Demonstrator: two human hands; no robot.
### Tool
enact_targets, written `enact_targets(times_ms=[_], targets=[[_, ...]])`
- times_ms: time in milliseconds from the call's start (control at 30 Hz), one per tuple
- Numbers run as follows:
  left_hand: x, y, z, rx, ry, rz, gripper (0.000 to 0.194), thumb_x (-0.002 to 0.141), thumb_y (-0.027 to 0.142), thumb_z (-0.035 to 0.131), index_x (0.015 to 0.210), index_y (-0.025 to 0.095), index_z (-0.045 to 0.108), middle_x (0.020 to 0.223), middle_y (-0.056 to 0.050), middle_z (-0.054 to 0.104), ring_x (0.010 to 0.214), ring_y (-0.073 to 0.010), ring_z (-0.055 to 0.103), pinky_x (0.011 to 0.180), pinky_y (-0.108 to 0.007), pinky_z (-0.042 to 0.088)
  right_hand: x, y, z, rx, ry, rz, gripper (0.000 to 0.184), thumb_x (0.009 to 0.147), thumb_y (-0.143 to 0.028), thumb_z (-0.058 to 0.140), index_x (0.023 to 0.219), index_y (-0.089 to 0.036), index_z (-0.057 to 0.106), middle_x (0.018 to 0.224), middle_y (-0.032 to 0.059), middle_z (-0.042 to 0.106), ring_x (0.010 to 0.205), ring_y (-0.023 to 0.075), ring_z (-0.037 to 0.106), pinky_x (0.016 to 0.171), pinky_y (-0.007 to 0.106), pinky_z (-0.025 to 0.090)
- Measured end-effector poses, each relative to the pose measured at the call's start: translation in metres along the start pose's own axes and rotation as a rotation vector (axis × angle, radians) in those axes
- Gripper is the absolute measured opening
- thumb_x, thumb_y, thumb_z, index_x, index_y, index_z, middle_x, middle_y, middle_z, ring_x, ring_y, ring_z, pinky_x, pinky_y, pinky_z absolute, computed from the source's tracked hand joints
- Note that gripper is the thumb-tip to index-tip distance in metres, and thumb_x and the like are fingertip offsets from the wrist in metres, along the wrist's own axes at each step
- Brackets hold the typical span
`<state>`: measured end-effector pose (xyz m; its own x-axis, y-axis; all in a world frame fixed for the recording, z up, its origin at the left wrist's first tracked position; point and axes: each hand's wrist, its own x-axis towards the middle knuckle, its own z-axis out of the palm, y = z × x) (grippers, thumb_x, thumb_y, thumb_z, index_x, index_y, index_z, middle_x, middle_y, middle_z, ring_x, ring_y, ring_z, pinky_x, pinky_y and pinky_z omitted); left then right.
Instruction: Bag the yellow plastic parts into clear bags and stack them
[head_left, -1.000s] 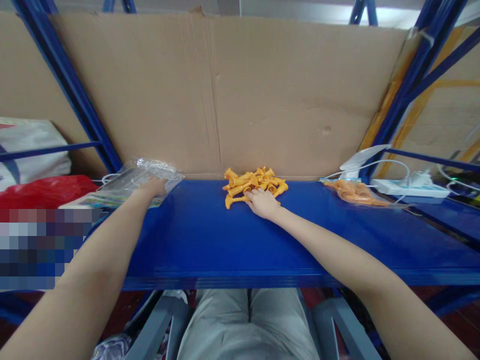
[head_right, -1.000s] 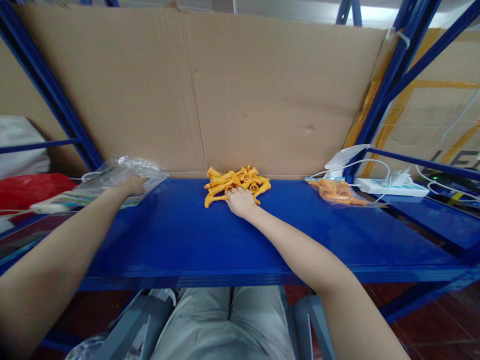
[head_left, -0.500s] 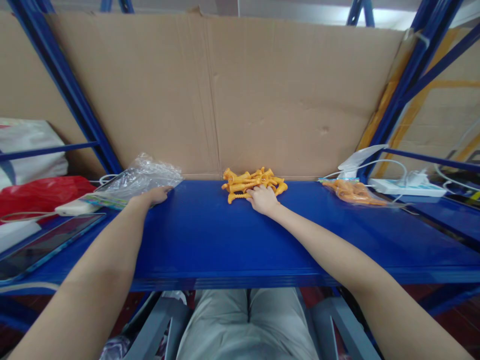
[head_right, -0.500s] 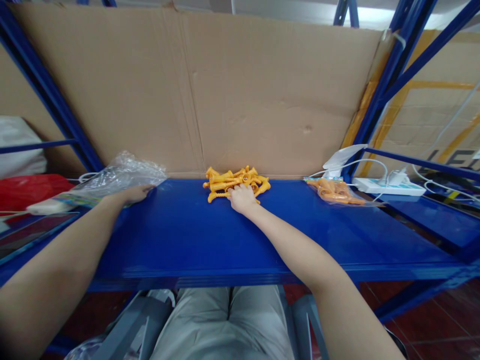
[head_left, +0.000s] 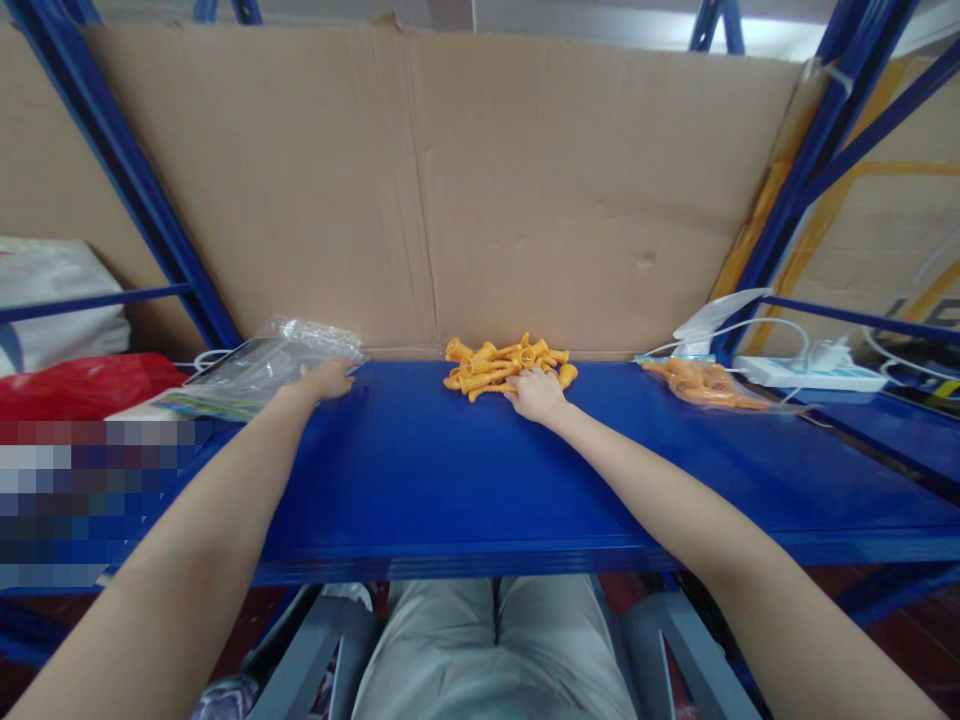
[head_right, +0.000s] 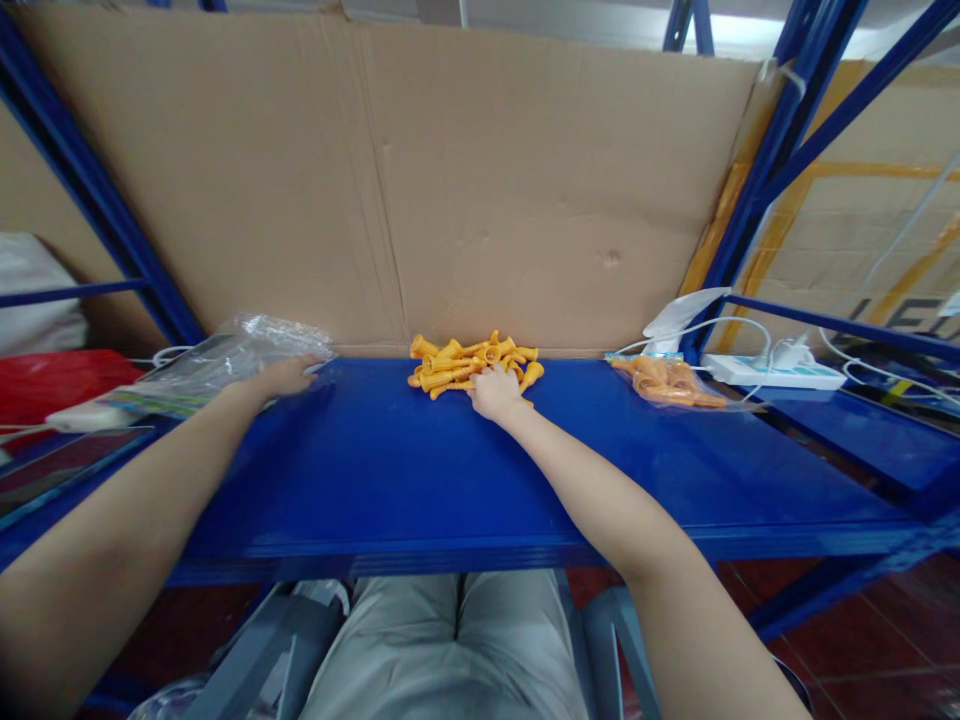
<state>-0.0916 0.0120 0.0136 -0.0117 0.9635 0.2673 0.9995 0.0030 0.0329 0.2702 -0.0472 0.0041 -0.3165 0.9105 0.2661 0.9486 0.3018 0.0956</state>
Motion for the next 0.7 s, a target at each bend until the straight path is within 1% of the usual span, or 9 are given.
enact_targets(times_ms=[67, 167, 267, 333, 433, 533, 600, 633, 700], targets=[[0.002, 0.019, -0.007, 0.025, -0.090, 0.041, 0.046, 0.092, 0.018, 0.041, 0.137, 0.012, 0.050, 0.146, -0.013, 0.048, 0.136, -0.0353, 0.041, 0.105, -0.070, 0.027, -0.001, 0.000, -0.002, 0.010, -0.008, 0.007, 0.041, 0.096, -0.032, 0.040, 0.125, -0.014, 0.064, 0.130, 0.0159, 0.062, 0.125, 0.0311, 0.052, 0.099, 0.046, 0.043], [0.005, 0.053, -0.016, 0.040, -0.120, 0.199, 0.051, 0.092, 0.024, 0.040, 0.142, 0.011, 0.046, 0.153, -0.014, 0.038, 0.144, -0.0295, 0.030, 0.114, -0.051, 0.029, -0.002, 0.000, -0.008, 0.029, -0.037, 0.023, 0.040, 0.095, -0.032, 0.042, 0.123, -0.016, 0.065, 0.129, 0.0153, 0.063, 0.121, 0.0303, 0.056, 0.097, 0.044, 0.045], [0.004, 0.089, -0.023, 0.028, -0.100, 0.334, 0.054, 0.095, 0.037, 0.033, 0.147, 0.022, 0.039, 0.159, -0.008, 0.028, 0.148, -0.0291, 0.019, 0.114, -0.058, 0.025, -0.004, 0.005, -0.019, 0.055, -0.042, 0.061, 0.037, 0.094, -0.032, 0.044, 0.117, -0.018, 0.069, 0.125, 0.0132, 0.066, 0.115, 0.0278, 0.061, 0.093, 0.039, 0.048], [-0.001, 0.110, -0.027, -0.003, -0.074, 0.421, 0.057, 0.097, 0.046, 0.028, 0.149, 0.024, 0.035, 0.161, -0.008, 0.024, 0.149, -0.0291, 0.015, 0.114, -0.060, 0.021, -0.006, 0.015, -0.031, 0.077, -0.017, 0.119, 0.035, 0.094, -0.030, 0.044, 0.112, -0.019, 0.071, 0.118, 0.0123, 0.070, 0.111, 0.0256, 0.064, 0.091, 0.035, 0.049], [-0.012, 0.135, -0.030, -0.042, -0.074, 0.553, 0.067, 0.094, 0.060, 0.024, 0.152, 0.027, 0.028, 0.163, -0.008, 0.016, 0.149, -0.0312, 0.012, 0.114, -0.062, 0.018, -0.009, 0.049, -0.047, 0.120, 0.046, 0.286, 0.035, 0.092, -0.028, 0.044, 0.107, -0.018, 0.074, 0.111, 0.0133, 0.072, 0.107, 0.0252, 0.066, 0.088, 0.032, 0.050], [-0.020, 0.152, -0.024, -0.078, -0.111, 0.610, 0.075, 0.091, 0.067, 0.028, 0.154, 0.027, 0.022, 0.164, -0.009, 0.009, 0.149, -0.0345, 0.011, 0.113, -0.063, 0.018, -0.016, 0.102, -0.051, 0.181, 0.167, 0.534, 0.037, 0.092, -0.027, 0.043, 0.113, -0.016, 0.071, 0.115, 0.0160, 0.070, 0.110, 0.0273, 0.064, 0.089, 0.034, 0.049], [-0.020, 0.158, -0.015, -0.093, -0.120, 0.636, 0.081, 0.088, 0.070, 0.033, 0.154, 0.026, 0.020, 0.164, -0.011, 0.008, 0.148, -0.0367, 0.012, 0.113, -0.062, 0.018, -0.024, 0.139, -0.043, 0.178, 0.225, 0.724, 0.039, 0.092, -0.027, 0.043, 0.117, -0.012, 0.068, 0.119, 0.0201, 0.067, 0.113, 0.0297, 0.062, 0.091, 0.038, 0.048], [-0.018, 0.160, -0.009, -0.099, -0.115, 0.659, 0.083, 0.087, 0.070, 0.036, 0.154, 0.026, 0.020, 0.163, -0.012, 0.009, 0.148, -0.0375, 0.013, 0.114, -0.061, 0.019, -0.030, 0.156, -0.035, 0.150, 0.244, 0.803, 0.040, 0.090, -0.030, 0.047, 0.118, -0.009, 0.067, 0.122, 0.0230, 0.064, 0.115, 0.0322, 0.060, 0.093, 0.041, 0.047], [-0.013, 0.163, 0.002, -0.117, -0.082, 0.703, 0.082, 0.086, 0.068, 0.041, 0.153, 0.024, 0.023, 0.163, -0.014, 0.011, 0.147, -0.0379, 0.016, 0.114, -0.058, 0.021, -0.040, 0.182, -0.018, 0.091, 0.260, 0.949, 0.052, 0.084, -0.039, 0.060, 0.124, -0.006, 0.062, 0.127, 0.0279, 0.058, 0.122, 0.0385, 0.053, 0.096, 0.050, 0.044]])
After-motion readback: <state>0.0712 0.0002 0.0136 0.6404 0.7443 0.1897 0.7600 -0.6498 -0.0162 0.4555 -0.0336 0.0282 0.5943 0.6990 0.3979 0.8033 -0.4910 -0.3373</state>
